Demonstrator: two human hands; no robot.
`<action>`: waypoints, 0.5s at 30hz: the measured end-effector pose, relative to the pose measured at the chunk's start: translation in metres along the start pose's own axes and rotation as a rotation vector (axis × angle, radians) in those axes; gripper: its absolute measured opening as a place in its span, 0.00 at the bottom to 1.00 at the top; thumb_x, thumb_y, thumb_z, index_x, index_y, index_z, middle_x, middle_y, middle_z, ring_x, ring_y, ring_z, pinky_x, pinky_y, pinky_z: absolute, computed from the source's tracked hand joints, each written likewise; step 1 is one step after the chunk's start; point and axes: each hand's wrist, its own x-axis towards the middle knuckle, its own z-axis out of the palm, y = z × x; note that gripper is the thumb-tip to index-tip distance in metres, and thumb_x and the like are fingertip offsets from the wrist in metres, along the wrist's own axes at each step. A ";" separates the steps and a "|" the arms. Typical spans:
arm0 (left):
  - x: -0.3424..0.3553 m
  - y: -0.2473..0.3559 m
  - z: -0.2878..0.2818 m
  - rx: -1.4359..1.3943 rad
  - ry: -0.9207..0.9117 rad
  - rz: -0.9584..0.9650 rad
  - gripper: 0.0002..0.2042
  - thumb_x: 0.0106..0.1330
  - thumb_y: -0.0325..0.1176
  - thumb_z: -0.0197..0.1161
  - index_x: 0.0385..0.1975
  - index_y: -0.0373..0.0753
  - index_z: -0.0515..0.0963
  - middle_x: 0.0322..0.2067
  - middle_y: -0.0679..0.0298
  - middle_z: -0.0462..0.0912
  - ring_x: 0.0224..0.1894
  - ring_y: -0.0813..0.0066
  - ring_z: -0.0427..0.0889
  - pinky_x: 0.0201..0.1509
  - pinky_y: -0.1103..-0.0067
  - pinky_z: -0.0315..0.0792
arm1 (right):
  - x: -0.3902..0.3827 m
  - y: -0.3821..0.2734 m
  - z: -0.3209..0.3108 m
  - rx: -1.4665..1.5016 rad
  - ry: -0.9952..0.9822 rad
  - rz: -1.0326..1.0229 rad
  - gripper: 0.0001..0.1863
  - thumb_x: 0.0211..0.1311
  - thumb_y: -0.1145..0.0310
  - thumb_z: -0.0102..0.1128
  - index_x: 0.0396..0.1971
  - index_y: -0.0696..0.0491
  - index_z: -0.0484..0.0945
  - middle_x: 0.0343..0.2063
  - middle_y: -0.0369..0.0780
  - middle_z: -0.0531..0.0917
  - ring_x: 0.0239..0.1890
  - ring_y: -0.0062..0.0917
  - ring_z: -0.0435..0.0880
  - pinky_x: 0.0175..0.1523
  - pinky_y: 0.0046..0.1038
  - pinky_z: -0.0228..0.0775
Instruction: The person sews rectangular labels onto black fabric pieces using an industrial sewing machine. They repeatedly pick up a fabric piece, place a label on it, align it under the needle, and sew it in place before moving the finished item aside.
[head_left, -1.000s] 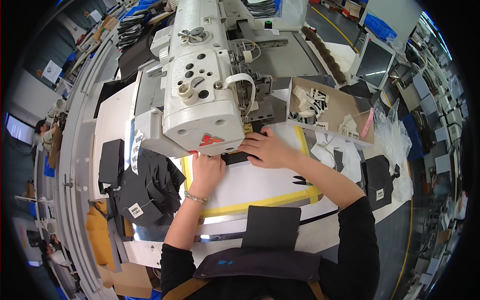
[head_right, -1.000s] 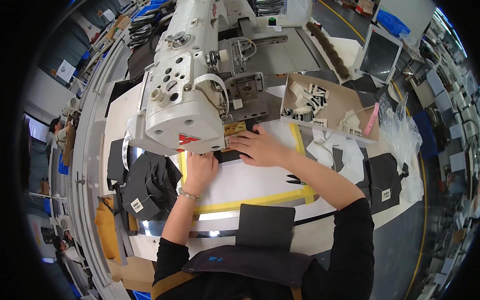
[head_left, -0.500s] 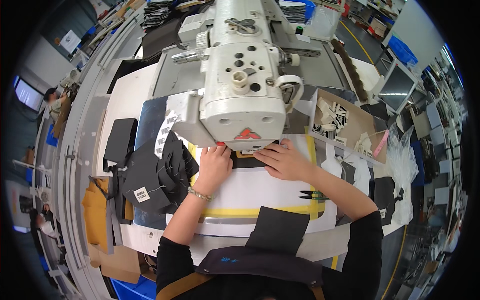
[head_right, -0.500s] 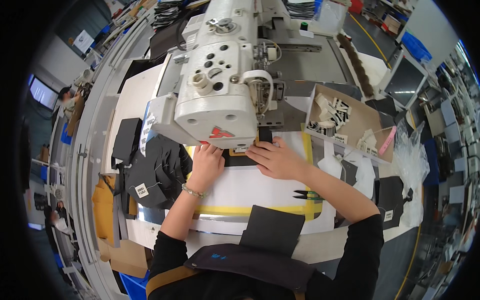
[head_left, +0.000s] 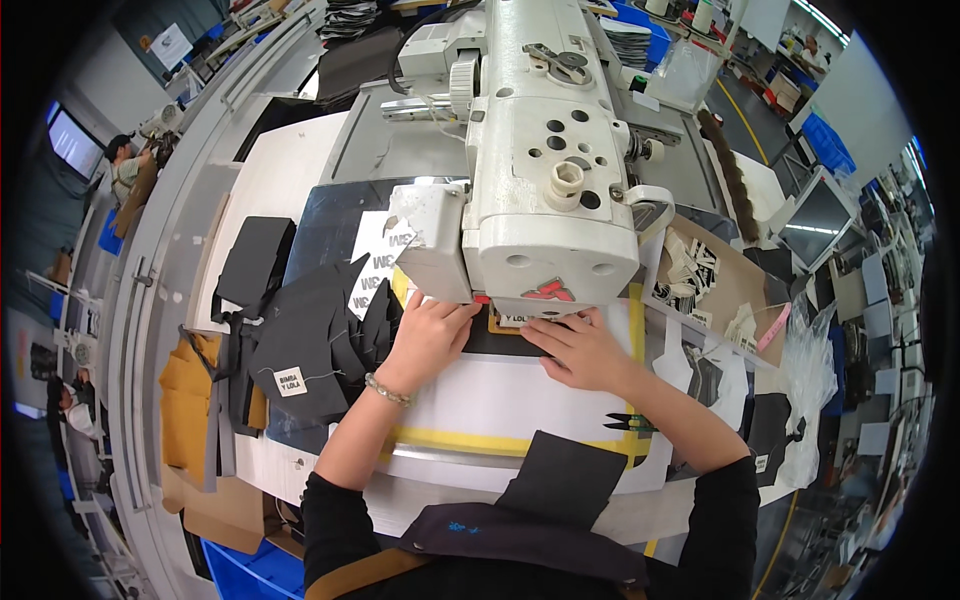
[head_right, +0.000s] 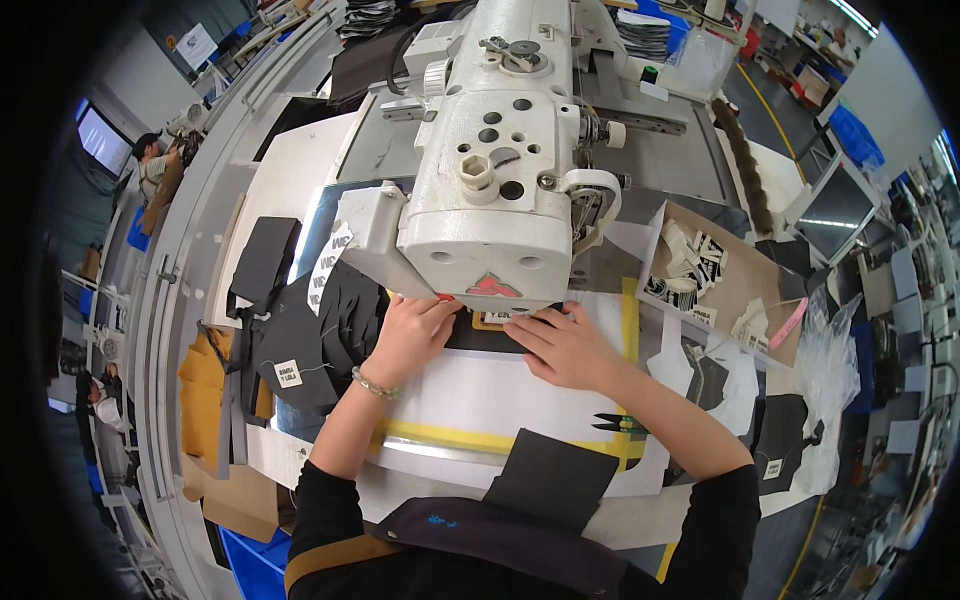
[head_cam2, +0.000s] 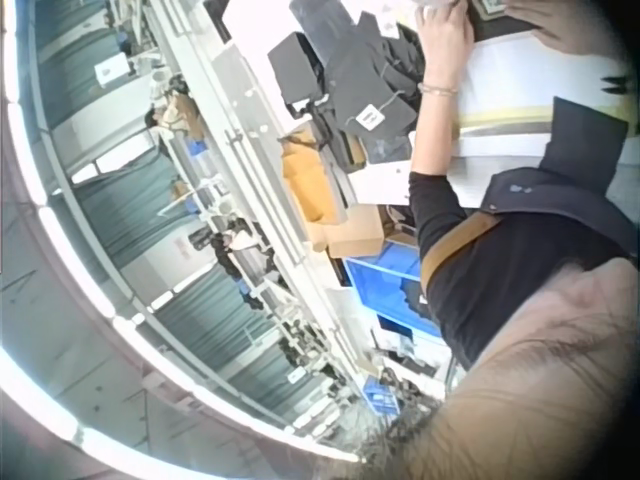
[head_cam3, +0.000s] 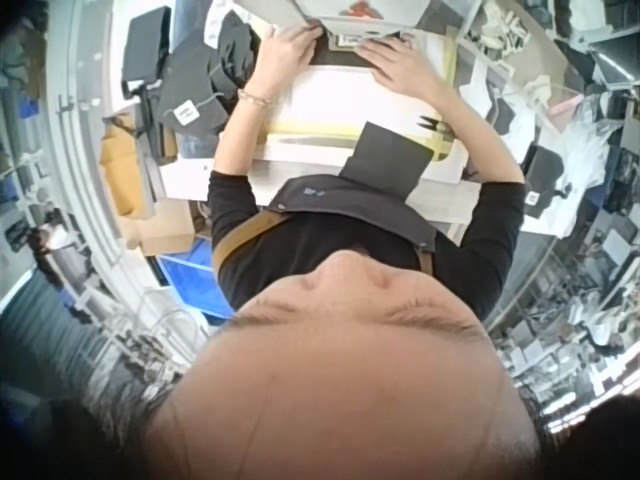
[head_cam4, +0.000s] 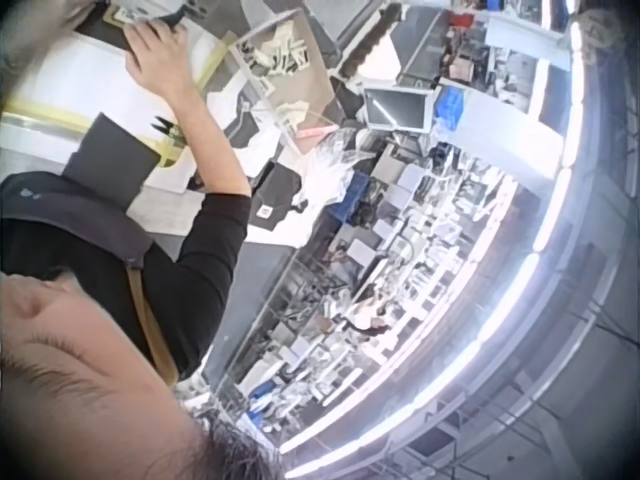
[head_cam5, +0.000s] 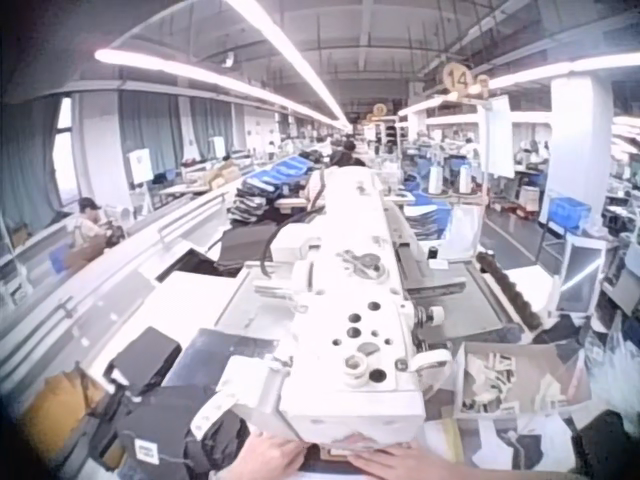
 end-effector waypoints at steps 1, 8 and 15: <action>0.002 -0.002 0.000 -0.021 0.040 0.054 0.10 0.55 0.26 0.66 0.38 0.42 0.84 0.35 0.69 0.84 0.35 0.68 0.82 0.44 0.71 0.69 | 0.000 -0.001 -0.001 0.001 0.001 0.000 0.25 0.59 0.60 0.61 0.58 0.45 0.76 0.56 0.30 0.79 0.53 0.23 0.74 0.57 0.40 0.63; 0.009 0.001 0.006 -0.089 -0.014 0.277 0.07 0.57 0.34 0.68 0.34 0.44 0.84 0.35 0.72 0.82 0.42 0.76 0.80 0.50 0.73 0.68 | 0.002 -0.002 -0.005 -0.036 0.016 -0.004 0.25 0.57 0.61 0.63 0.57 0.45 0.77 0.55 0.29 0.78 0.53 0.22 0.74 0.56 0.39 0.62; 0.016 -0.001 0.019 -0.100 0.016 0.314 0.07 0.56 0.35 0.68 0.32 0.43 0.84 0.29 0.71 0.81 0.34 0.75 0.81 0.39 0.76 0.74 | 0.003 -0.002 -0.006 -0.043 0.025 -0.008 0.25 0.56 0.61 0.63 0.56 0.44 0.77 0.55 0.29 0.79 0.54 0.22 0.74 0.54 0.38 0.63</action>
